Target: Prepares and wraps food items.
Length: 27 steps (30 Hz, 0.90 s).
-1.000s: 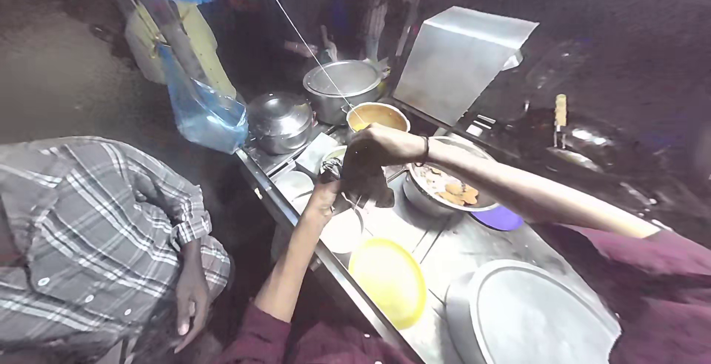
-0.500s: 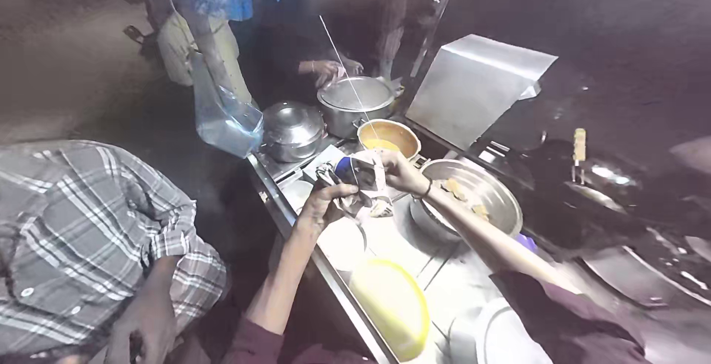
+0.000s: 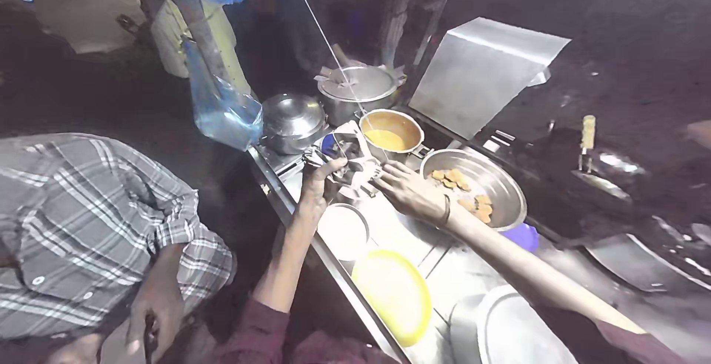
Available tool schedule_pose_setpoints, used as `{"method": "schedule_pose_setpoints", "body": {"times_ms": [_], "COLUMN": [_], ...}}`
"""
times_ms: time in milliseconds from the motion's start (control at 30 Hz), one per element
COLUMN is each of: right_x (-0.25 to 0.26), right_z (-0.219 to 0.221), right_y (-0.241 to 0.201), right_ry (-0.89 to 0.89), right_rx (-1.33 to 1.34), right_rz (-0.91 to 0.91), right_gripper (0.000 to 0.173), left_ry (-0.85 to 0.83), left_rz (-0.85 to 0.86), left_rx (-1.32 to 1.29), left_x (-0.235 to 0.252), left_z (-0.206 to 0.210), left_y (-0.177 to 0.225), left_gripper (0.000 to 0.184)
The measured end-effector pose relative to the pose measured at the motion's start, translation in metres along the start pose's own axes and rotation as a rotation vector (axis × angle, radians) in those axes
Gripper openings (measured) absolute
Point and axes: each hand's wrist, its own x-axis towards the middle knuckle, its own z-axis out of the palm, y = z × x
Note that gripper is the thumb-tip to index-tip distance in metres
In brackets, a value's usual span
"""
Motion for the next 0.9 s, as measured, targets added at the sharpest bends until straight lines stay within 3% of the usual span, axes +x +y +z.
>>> {"method": "schedule_pose_setpoints", "body": {"times_ms": [200, 333, 500, 700, 900], "right_x": [0.014, 0.042, 0.075, 0.101, 0.097], "right_z": [-0.076, -0.109, -0.111, -0.075, -0.065], "right_y": [-0.042, -0.02, 0.001, -0.007, -0.013], "right_ry": [-0.148, -0.072, -0.343, 0.031, 0.036], "right_rx": [0.23, 0.247, 0.293, 0.139, 0.045], "right_rz": [-0.174, -0.045, 0.076, -0.06, -0.143], "right_gripper": [0.021, 0.022, 0.007, 0.01, 0.019], "left_ry": [0.066, 0.112, 0.117, -0.128, -0.083], "left_rz": [0.109, 0.035, 0.046, -0.022, -0.06], "left_rx": [0.067, 0.198, 0.47, 0.1, 0.132], "left_x": [0.014, -0.001, -0.009, -0.017, -0.018], "left_z": [-0.018, -0.017, -0.031, -0.032, -0.034], "left_y": [0.003, 0.009, 0.018, 0.015, 0.013], "left_gripper": [0.05, 0.041, 0.038, 0.033, 0.026]}}
